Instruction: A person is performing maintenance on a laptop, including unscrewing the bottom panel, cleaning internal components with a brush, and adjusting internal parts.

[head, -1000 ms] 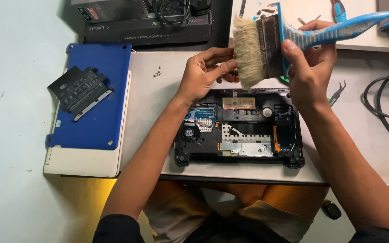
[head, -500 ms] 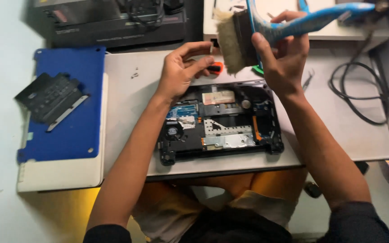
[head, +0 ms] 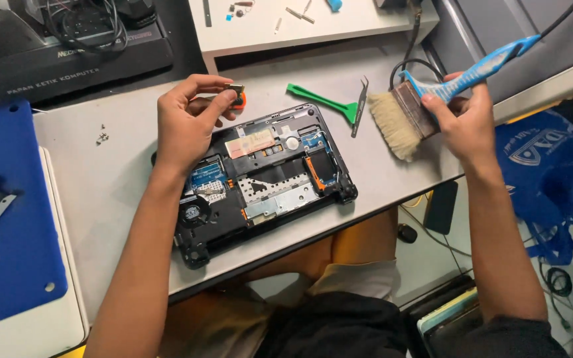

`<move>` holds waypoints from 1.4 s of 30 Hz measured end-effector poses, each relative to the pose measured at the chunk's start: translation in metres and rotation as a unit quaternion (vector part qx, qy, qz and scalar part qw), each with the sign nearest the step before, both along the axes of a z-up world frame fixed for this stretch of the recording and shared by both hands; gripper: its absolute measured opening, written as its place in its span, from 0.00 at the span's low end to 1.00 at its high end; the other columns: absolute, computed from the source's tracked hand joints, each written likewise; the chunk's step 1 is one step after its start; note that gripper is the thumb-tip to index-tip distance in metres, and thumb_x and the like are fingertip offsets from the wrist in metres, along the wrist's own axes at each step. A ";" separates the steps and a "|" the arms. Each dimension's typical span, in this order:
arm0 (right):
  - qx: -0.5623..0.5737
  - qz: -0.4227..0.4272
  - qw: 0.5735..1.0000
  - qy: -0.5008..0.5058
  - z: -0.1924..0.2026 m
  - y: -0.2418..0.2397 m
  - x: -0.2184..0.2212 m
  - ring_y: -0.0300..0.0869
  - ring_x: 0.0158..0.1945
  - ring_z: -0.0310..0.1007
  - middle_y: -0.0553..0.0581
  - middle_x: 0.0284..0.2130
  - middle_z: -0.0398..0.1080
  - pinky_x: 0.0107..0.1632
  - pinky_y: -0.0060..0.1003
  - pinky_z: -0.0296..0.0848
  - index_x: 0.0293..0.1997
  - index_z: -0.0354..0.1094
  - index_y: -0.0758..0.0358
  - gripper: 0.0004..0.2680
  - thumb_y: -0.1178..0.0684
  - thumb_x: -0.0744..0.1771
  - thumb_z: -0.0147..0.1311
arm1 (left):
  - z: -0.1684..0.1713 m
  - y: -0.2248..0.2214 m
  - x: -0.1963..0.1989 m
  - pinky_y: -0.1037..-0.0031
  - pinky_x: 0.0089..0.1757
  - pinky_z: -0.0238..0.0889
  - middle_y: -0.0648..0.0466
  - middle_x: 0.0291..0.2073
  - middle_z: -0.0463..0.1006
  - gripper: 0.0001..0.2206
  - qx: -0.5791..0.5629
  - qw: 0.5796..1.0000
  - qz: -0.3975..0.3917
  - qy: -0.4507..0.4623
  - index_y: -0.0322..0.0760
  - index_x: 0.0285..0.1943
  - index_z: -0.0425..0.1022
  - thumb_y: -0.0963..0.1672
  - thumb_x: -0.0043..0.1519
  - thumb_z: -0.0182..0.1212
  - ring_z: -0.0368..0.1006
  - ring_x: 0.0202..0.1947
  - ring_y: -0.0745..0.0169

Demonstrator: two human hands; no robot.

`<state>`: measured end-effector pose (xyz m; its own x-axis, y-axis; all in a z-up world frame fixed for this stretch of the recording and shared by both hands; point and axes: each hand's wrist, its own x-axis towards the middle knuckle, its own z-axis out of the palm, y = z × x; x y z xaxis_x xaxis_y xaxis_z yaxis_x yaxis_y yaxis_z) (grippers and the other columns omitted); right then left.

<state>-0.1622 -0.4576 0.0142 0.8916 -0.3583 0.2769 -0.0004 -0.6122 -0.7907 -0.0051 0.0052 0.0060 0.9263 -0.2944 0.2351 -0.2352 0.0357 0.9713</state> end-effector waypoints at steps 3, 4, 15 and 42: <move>-0.169 -0.122 0.960 0.184 0.032 0.010 -0.008 0.56 0.38 0.88 0.70 0.49 0.86 0.36 0.52 0.83 0.64 0.67 0.63 0.15 0.41 0.80 0.64 | 0.002 0.000 -0.003 0.81 0.36 0.75 0.51 0.44 0.89 0.07 -0.002 1.000 -0.018 -0.005 0.34 0.60 0.86 0.39 0.75 0.73 0.87 0.37 0.66; -0.167 -0.121 0.961 0.185 0.034 0.004 -0.023 0.56 0.38 0.88 0.70 0.49 0.86 0.36 0.52 0.83 0.64 0.67 0.63 0.15 0.41 0.80 0.64 | 0.002 -0.004 -0.003 0.81 0.36 0.75 0.51 0.44 0.89 0.07 0.000 1.000 -0.017 -0.004 0.34 0.60 0.86 0.39 0.75 0.73 0.87 0.37 0.66; -0.404 0.248 0.879 -0.053 0.076 0.110 0.038 0.39 0.21 0.73 0.55 0.29 0.80 0.21 0.32 0.59 0.57 0.83 0.71 0.10 0.51 0.80 0.76 | -0.008 -0.001 0.003 0.79 0.42 0.75 0.52 0.47 0.86 0.09 0.016 0.995 -0.037 -0.092 0.35 0.65 0.88 0.39 0.77 0.72 0.83 0.41 0.67; 0.042 0.468 0.881 0.052 0.021 0.181 0.134 0.39 0.45 0.75 0.60 0.45 0.79 0.45 0.29 0.74 0.74 0.76 0.70 0.18 0.64 0.73 0.69 | 0.002 0.000 -0.005 0.79 0.44 0.82 0.53 0.42 0.87 0.07 -0.048 0.993 -0.099 -0.030 0.33 0.59 0.81 0.38 0.76 0.73 0.84 0.39 0.69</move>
